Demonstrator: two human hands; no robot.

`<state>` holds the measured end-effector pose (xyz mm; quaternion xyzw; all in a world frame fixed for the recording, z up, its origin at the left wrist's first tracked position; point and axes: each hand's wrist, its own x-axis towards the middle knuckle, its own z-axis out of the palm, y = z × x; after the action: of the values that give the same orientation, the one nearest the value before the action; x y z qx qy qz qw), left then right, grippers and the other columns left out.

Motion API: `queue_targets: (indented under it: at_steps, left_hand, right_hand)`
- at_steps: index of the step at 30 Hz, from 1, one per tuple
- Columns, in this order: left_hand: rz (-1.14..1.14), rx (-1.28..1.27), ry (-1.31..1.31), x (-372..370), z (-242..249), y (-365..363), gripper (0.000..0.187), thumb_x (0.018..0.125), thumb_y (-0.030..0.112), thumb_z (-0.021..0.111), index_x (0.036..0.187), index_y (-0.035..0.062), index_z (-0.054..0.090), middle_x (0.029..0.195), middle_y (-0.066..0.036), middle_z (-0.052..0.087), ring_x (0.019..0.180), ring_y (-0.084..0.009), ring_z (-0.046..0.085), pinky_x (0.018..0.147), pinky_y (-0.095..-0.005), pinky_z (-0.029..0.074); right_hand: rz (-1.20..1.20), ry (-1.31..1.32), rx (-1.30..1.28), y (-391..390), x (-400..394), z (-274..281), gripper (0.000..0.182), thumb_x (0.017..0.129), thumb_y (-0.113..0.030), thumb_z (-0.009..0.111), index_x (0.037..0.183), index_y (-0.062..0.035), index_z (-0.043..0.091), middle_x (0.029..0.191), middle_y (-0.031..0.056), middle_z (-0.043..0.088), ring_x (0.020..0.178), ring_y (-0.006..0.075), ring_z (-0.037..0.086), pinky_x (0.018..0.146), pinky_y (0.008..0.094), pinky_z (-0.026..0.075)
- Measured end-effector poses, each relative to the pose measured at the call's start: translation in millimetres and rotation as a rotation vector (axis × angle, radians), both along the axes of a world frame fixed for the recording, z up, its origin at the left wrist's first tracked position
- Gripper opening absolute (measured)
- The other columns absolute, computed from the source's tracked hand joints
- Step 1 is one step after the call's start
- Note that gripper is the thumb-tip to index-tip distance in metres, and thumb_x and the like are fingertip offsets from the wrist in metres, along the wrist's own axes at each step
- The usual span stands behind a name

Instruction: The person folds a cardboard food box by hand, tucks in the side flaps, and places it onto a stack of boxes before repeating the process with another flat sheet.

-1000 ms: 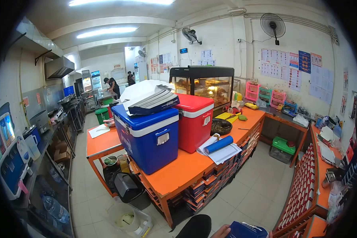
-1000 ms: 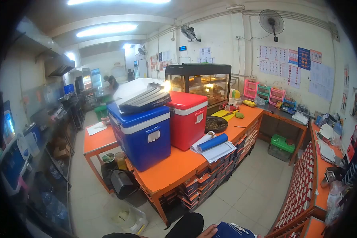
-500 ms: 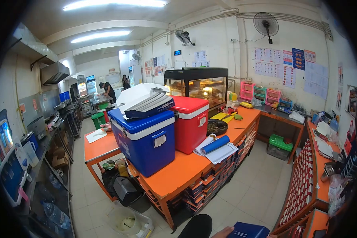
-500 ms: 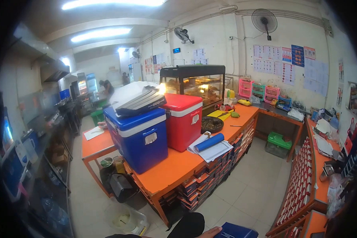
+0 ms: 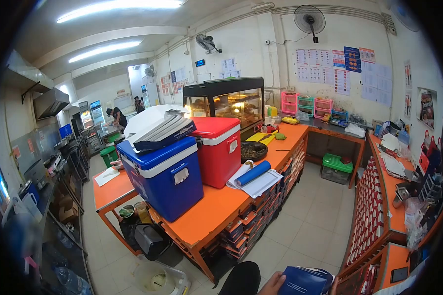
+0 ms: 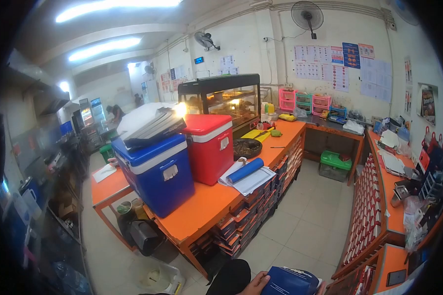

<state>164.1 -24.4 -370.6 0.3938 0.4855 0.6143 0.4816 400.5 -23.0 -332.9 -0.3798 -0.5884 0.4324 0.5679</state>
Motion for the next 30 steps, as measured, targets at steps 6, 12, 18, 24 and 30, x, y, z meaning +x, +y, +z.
queue_targets:
  at_steps: [6,12,18,24,30]
  left_hand:
    - [0.083,0.077,0.109,-11.6,-15.8,7.0,0.031,0.112,0.035,0.047,0.126,0.0081,0.051,0.103,-0.004,0.058,0.097,-0.0123,0.055,0.088,-0.0280,0.047]
    - [0.068,0.142,0.084,-15.3,-6.7,1.9,0.029,0.111,0.027,0.049,0.132,0.0066,0.046,0.113,-0.007,0.059,0.106,-0.0138,0.055,0.092,-0.0293,0.047]
    - [-0.020,0.133,-0.012,-31.5,-15.6,-3.4,0.031,0.108,0.023,0.056,0.131,0.0050,0.048,0.115,-0.008,0.060,0.109,-0.0149,0.057,0.094,-0.0310,0.047]
    - [-0.393,0.048,-0.116,-70.6,24.2,-8.3,0.056,0.102,0.019,0.067,0.148,0.0086,0.037,0.139,-0.009,0.046,0.132,-0.0192,0.049,0.111,-0.0328,0.040]
    - [-0.721,-0.042,0.474,-92.4,57.0,-14.6,0.045,0.091,0.028,0.080,0.126,0.0051,0.063,0.122,-0.010,0.063,0.120,-0.0215,0.059,0.102,-0.0365,0.048]
  right_hand:
    - [0.113,-0.085,-0.259,3.9,9.8,-25.7,0.054,0.108,-0.030,0.057,0.148,0.0053,0.048,0.134,0.0150,0.062,0.117,0.0221,0.058,0.101,0.0337,0.046]
    - [-0.026,-0.195,-0.032,0.6,-5.3,-0.5,0.053,0.103,-0.033,0.066,0.135,0.0082,0.059,0.115,0.0126,0.069,0.105,0.0200,0.062,0.093,0.0333,0.049]
    - [-0.038,-0.227,-0.169,-0.7,2.2,3.2,0.054,0.098,-0.031,0.072,0.134,0.0080,0.060,0.113,0.0117,0.069,0.106,0.0200,0.062,0.093,0.0335,0.049]
    - [0.110,-0.096,-0.206,-8.8,6.8,13.7,0.063,0.094,-0.022,0.075,0.145,0.0036,0.049,0.124,0.0119,0.064,0.114,0.0213,0.060,0.096,0.0337,0.049]
    - [0.343,-0.425,-0.219,-28.7,28.2,-16.4,0.060,0.088,-0.016,0.077,0.140,0.0029,0.054,0.129,0.0153,0.060,0.107,0.0268,0.059,0.093,0.0432,0.050]
